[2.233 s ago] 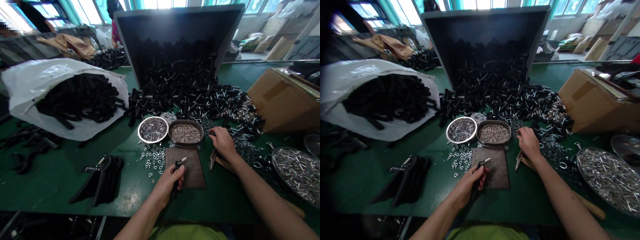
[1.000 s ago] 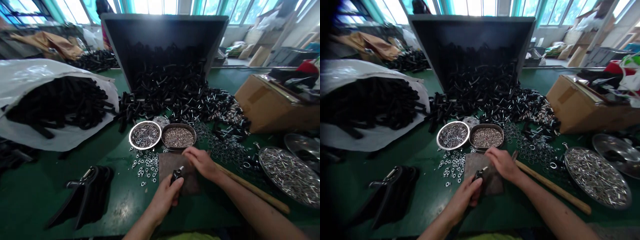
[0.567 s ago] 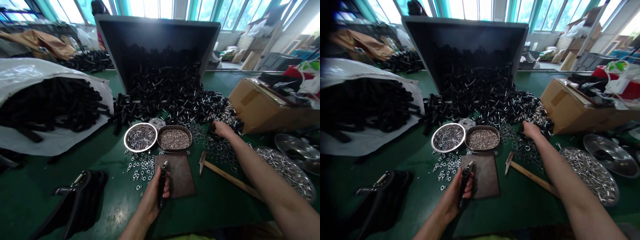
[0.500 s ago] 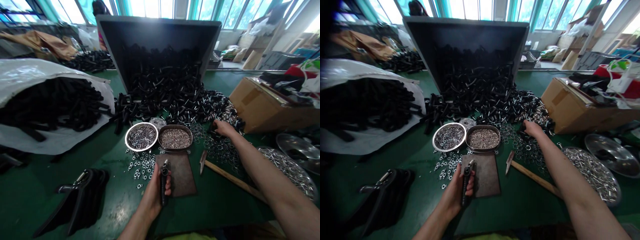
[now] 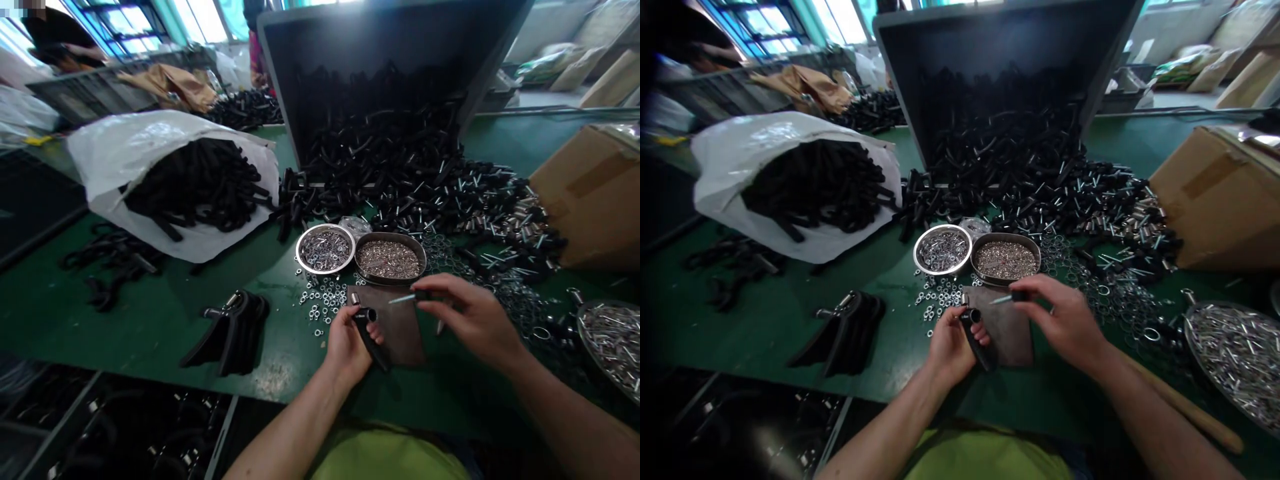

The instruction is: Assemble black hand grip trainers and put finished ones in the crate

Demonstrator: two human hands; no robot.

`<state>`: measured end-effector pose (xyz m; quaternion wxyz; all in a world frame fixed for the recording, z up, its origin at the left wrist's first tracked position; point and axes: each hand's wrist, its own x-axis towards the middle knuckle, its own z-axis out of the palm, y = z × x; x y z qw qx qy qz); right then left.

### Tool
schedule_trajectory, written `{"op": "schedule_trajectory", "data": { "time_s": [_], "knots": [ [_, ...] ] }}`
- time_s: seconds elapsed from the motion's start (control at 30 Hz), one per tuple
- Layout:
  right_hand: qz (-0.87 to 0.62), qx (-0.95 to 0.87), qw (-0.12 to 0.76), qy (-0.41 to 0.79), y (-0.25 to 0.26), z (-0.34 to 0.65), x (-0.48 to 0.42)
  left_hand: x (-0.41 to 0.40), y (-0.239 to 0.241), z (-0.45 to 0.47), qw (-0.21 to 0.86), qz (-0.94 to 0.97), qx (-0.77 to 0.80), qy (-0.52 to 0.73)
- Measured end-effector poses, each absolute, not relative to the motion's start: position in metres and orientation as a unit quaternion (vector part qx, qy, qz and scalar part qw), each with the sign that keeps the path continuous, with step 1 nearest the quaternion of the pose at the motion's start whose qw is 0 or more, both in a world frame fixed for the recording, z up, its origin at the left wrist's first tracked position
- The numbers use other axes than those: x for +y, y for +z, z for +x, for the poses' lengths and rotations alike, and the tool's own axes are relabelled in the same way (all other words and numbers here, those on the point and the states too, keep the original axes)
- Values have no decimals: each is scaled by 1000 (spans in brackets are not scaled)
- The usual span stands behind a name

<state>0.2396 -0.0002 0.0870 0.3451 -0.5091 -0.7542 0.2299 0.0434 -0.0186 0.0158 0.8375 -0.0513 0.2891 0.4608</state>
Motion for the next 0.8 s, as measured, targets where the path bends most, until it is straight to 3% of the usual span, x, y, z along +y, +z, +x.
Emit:
{"op": "schedule_trajectory", "data": {
  "time_s": [0.17,0.27,0.4,0.6,0.7,0.8],
  "knots": [
    [-409,-820,368,156,63,189,-29,-27,28,50,819,-29,295,491],
    [-477,-806,333,113,52,180,-28,-31,31,52,779,-22,335,530],
    [-591,-760,213,167,56,179,-24,-34,31,49,745,10,367,558],
    [-470,-795,321,213,56,178,-30,-38,29,47,715,58,378,585],
    [-551,-720,269,325,53,177,-30,-40,25,47,710,113,378,583],
    [-534,-737,256,327,55,176,-29,-41,20,46,708,102,387,582]
  ]
}}
